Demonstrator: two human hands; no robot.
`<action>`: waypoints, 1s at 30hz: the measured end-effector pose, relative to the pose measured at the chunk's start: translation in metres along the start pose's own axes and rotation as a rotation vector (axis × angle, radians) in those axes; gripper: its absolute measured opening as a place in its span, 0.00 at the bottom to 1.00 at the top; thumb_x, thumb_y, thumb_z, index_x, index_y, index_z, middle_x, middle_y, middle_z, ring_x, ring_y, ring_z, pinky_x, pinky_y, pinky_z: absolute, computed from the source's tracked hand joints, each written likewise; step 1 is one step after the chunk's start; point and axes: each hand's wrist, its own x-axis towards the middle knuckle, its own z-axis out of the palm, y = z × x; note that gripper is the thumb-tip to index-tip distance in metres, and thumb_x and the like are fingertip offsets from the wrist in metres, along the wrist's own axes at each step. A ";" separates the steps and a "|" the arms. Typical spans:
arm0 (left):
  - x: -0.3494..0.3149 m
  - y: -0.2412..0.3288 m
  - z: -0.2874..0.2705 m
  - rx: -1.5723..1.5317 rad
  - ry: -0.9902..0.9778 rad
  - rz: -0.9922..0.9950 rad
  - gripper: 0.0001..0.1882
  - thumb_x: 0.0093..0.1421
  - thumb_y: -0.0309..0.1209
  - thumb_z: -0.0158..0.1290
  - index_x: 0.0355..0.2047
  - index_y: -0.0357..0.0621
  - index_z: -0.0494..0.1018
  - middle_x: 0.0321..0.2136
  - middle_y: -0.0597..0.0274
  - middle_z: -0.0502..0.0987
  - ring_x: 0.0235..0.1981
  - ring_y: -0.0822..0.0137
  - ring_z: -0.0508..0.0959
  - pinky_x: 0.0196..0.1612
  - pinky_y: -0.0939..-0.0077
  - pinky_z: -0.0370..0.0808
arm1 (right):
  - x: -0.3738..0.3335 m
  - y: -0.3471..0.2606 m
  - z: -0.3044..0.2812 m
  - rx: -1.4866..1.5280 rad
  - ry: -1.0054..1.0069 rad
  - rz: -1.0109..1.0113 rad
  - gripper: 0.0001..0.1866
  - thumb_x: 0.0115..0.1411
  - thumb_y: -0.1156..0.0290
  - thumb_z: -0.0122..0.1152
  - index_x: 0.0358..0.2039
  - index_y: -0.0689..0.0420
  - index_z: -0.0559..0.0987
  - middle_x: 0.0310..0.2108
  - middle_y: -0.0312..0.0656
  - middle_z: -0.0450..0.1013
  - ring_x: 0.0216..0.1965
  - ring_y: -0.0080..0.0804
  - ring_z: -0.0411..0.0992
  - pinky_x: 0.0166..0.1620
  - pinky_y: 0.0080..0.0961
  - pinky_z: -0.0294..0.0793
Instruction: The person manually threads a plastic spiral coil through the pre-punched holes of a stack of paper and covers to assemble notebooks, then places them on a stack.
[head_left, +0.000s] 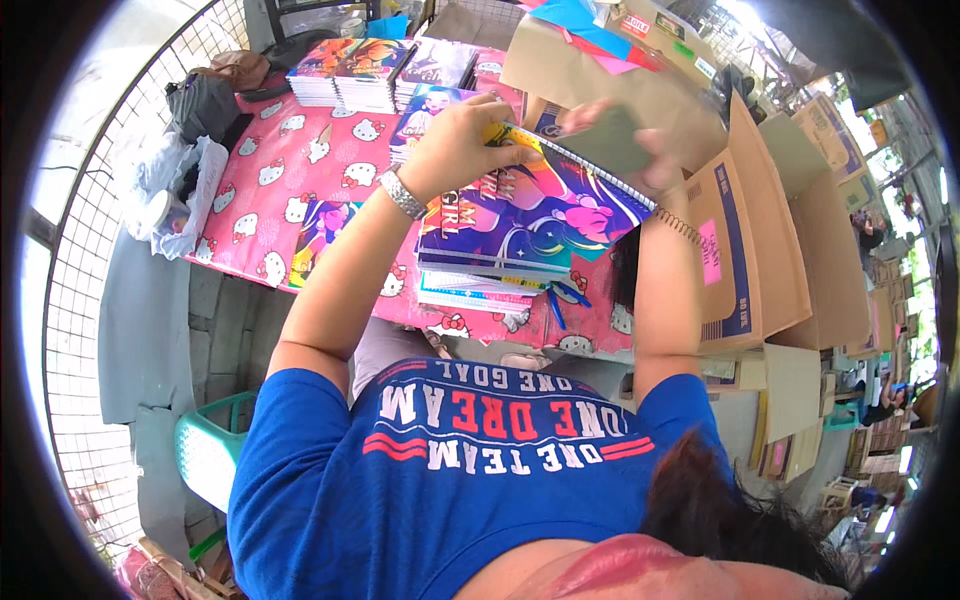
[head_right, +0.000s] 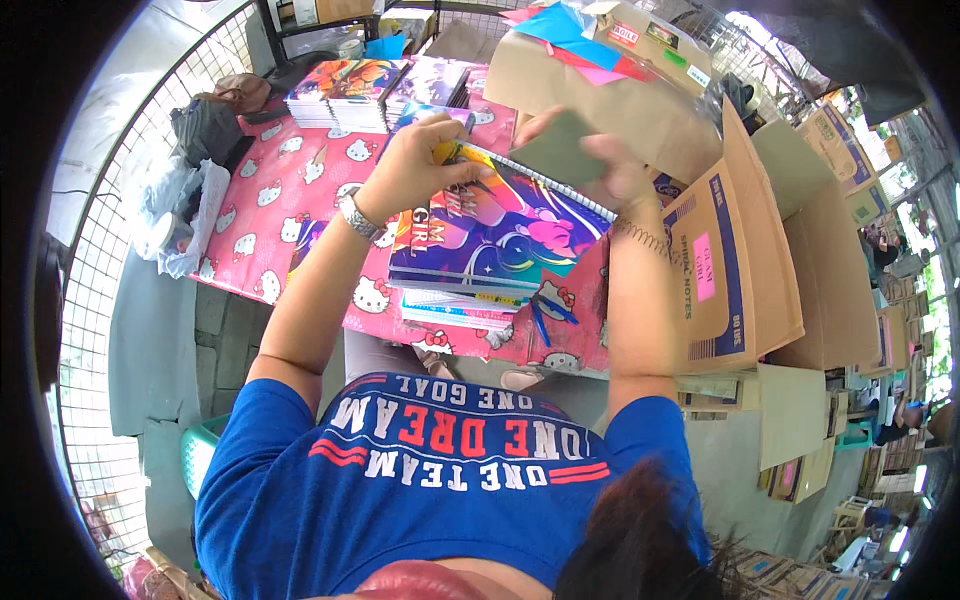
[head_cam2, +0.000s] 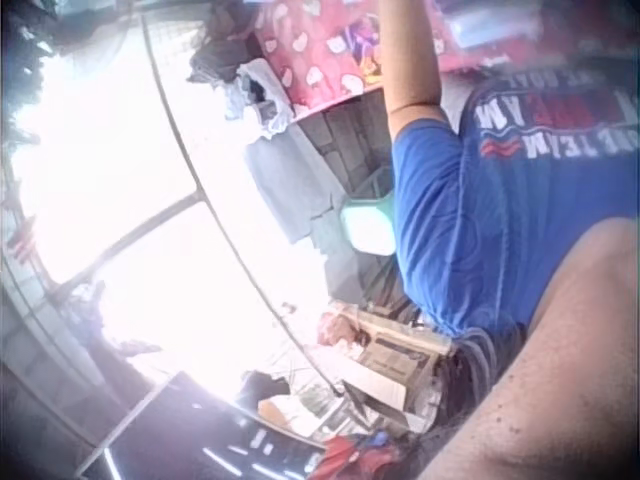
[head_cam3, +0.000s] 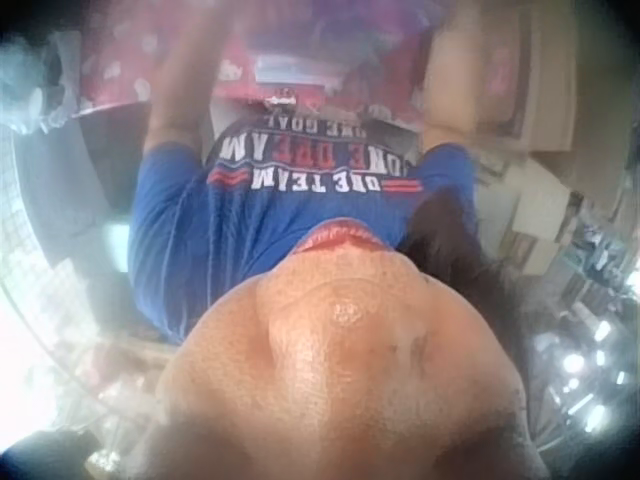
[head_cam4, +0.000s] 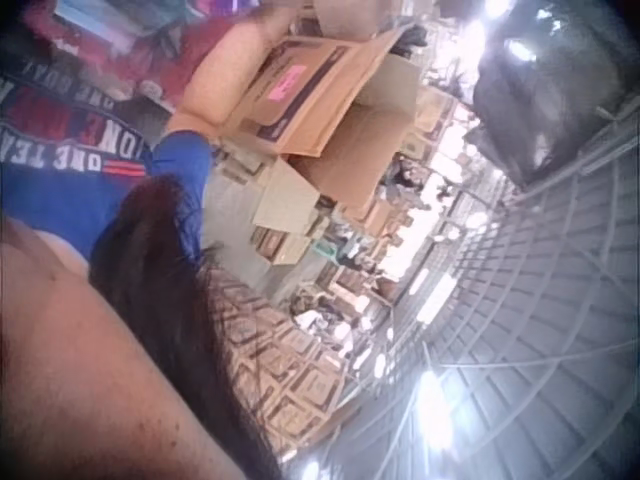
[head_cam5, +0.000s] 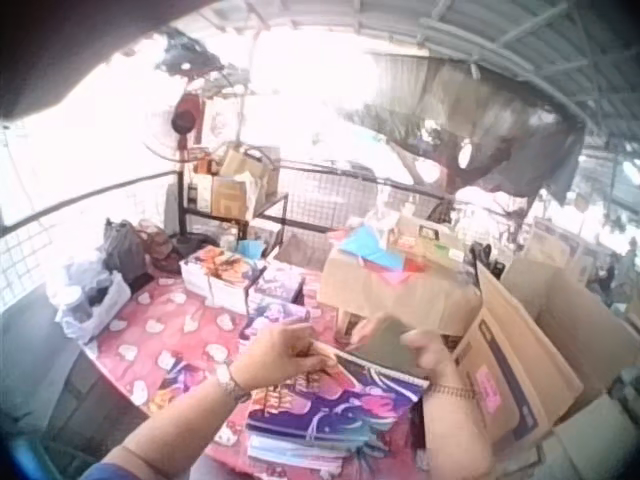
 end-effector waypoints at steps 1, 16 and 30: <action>0.002 0.001 0.001 0.012 0.026 0.038 0.21 0.47 0.38 0.71 0.33 0.38 0.76 0.26 0.57 0.73 0.27 0.60 0.73 0.34 0.67 0.72 | -0.002 0.001 -0.005 0.010 0.021 0.023 0.31 0.52 0.50 0.60 0.50 0.61 0.73 0.48 0.46 0.72 0.50 0.32 0.72 0.55 0.29 0.72; 0.005 0.004 0.006 -0.062 -0.063 -0.014 0.21 0.48 0.40 0.71 0.31 0.39 0.75 0.26 0.61 0.72 0.26 0.65 0.73 0.30 0.70 0.70 | 0.008 -0.005 -0.001 -0.040 -0.101 -0.182 0.29 0.54 0.48 0.52 0.47 0.59 0.76 0.44 0.38 0.70 0.51 0.28 0.67 0.56 0.27 0.65; 0.007 0.010 0.006 -0.193 -0.112 -0.125 0.22 0.48 0.36 0.72 0.35 0.40 0.74 0.24 0.64 0.75 0.26 0.74 0.75 0.29 0.75 0.71 | 0.018 -0.006 -0.002 -0.171 -0.047 -0.109 0.33 0.54 0.46 0.55 0.49 0.62 0.75 0.49 0.45 0.71 0.52 0.34 0.70 0.58 0.30 0.66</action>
